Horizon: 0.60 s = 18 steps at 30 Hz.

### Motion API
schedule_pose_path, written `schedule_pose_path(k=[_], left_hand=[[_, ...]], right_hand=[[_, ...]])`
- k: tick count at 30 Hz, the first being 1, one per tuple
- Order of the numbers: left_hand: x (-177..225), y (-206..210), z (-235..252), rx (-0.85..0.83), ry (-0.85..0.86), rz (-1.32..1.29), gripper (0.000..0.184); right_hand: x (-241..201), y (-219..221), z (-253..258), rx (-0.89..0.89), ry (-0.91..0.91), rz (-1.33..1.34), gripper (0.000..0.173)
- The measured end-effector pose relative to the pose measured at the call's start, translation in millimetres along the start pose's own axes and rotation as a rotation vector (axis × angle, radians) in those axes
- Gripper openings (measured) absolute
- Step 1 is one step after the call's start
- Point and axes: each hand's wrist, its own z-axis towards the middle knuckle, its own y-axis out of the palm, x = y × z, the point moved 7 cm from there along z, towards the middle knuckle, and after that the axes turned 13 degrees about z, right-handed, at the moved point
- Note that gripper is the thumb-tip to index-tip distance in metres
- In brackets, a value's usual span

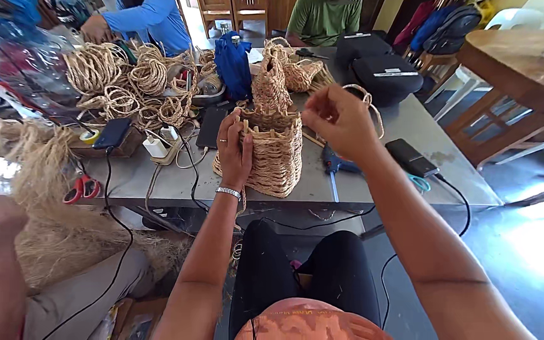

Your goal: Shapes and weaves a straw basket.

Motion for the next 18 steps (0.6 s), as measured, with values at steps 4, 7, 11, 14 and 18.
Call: schedule_pose_path(k=[4, 7, 11, 14, 18], left_hand=[[8.0, -2.9, -1.1, -0.035, -0.016, 0.034, 0.046], [24.3, -9.0, -5.9, -0.008, -0.045, 0.146, 0.043], [61.6, -18.1, -16.4, -0.049, -0.157, 0.406, 0.04], [90.5, -19.8, -27.8, -0.157, -0.161, 0.526, 0.039], [105.1, -22.8, -21.2, -0.21, -0.129, 0.591, 0.037]], right_hand=[[25.3, 36.9, -55.4, -0.092, 0.112, -0.004, 0.045], [37.2, 50.7, -66.6, 0.004, 0.117, 0.019, 0.06], [63.2, 41.0, -53.0, 0.072, 0.191, 0.203, 0.058], [87.4, 32.2, -43.1, 0.126, 0.257, 0.386, 0.049], [95.6, 29.5, -40.9, 0.279, 0.282, 0.455, 0.047]])
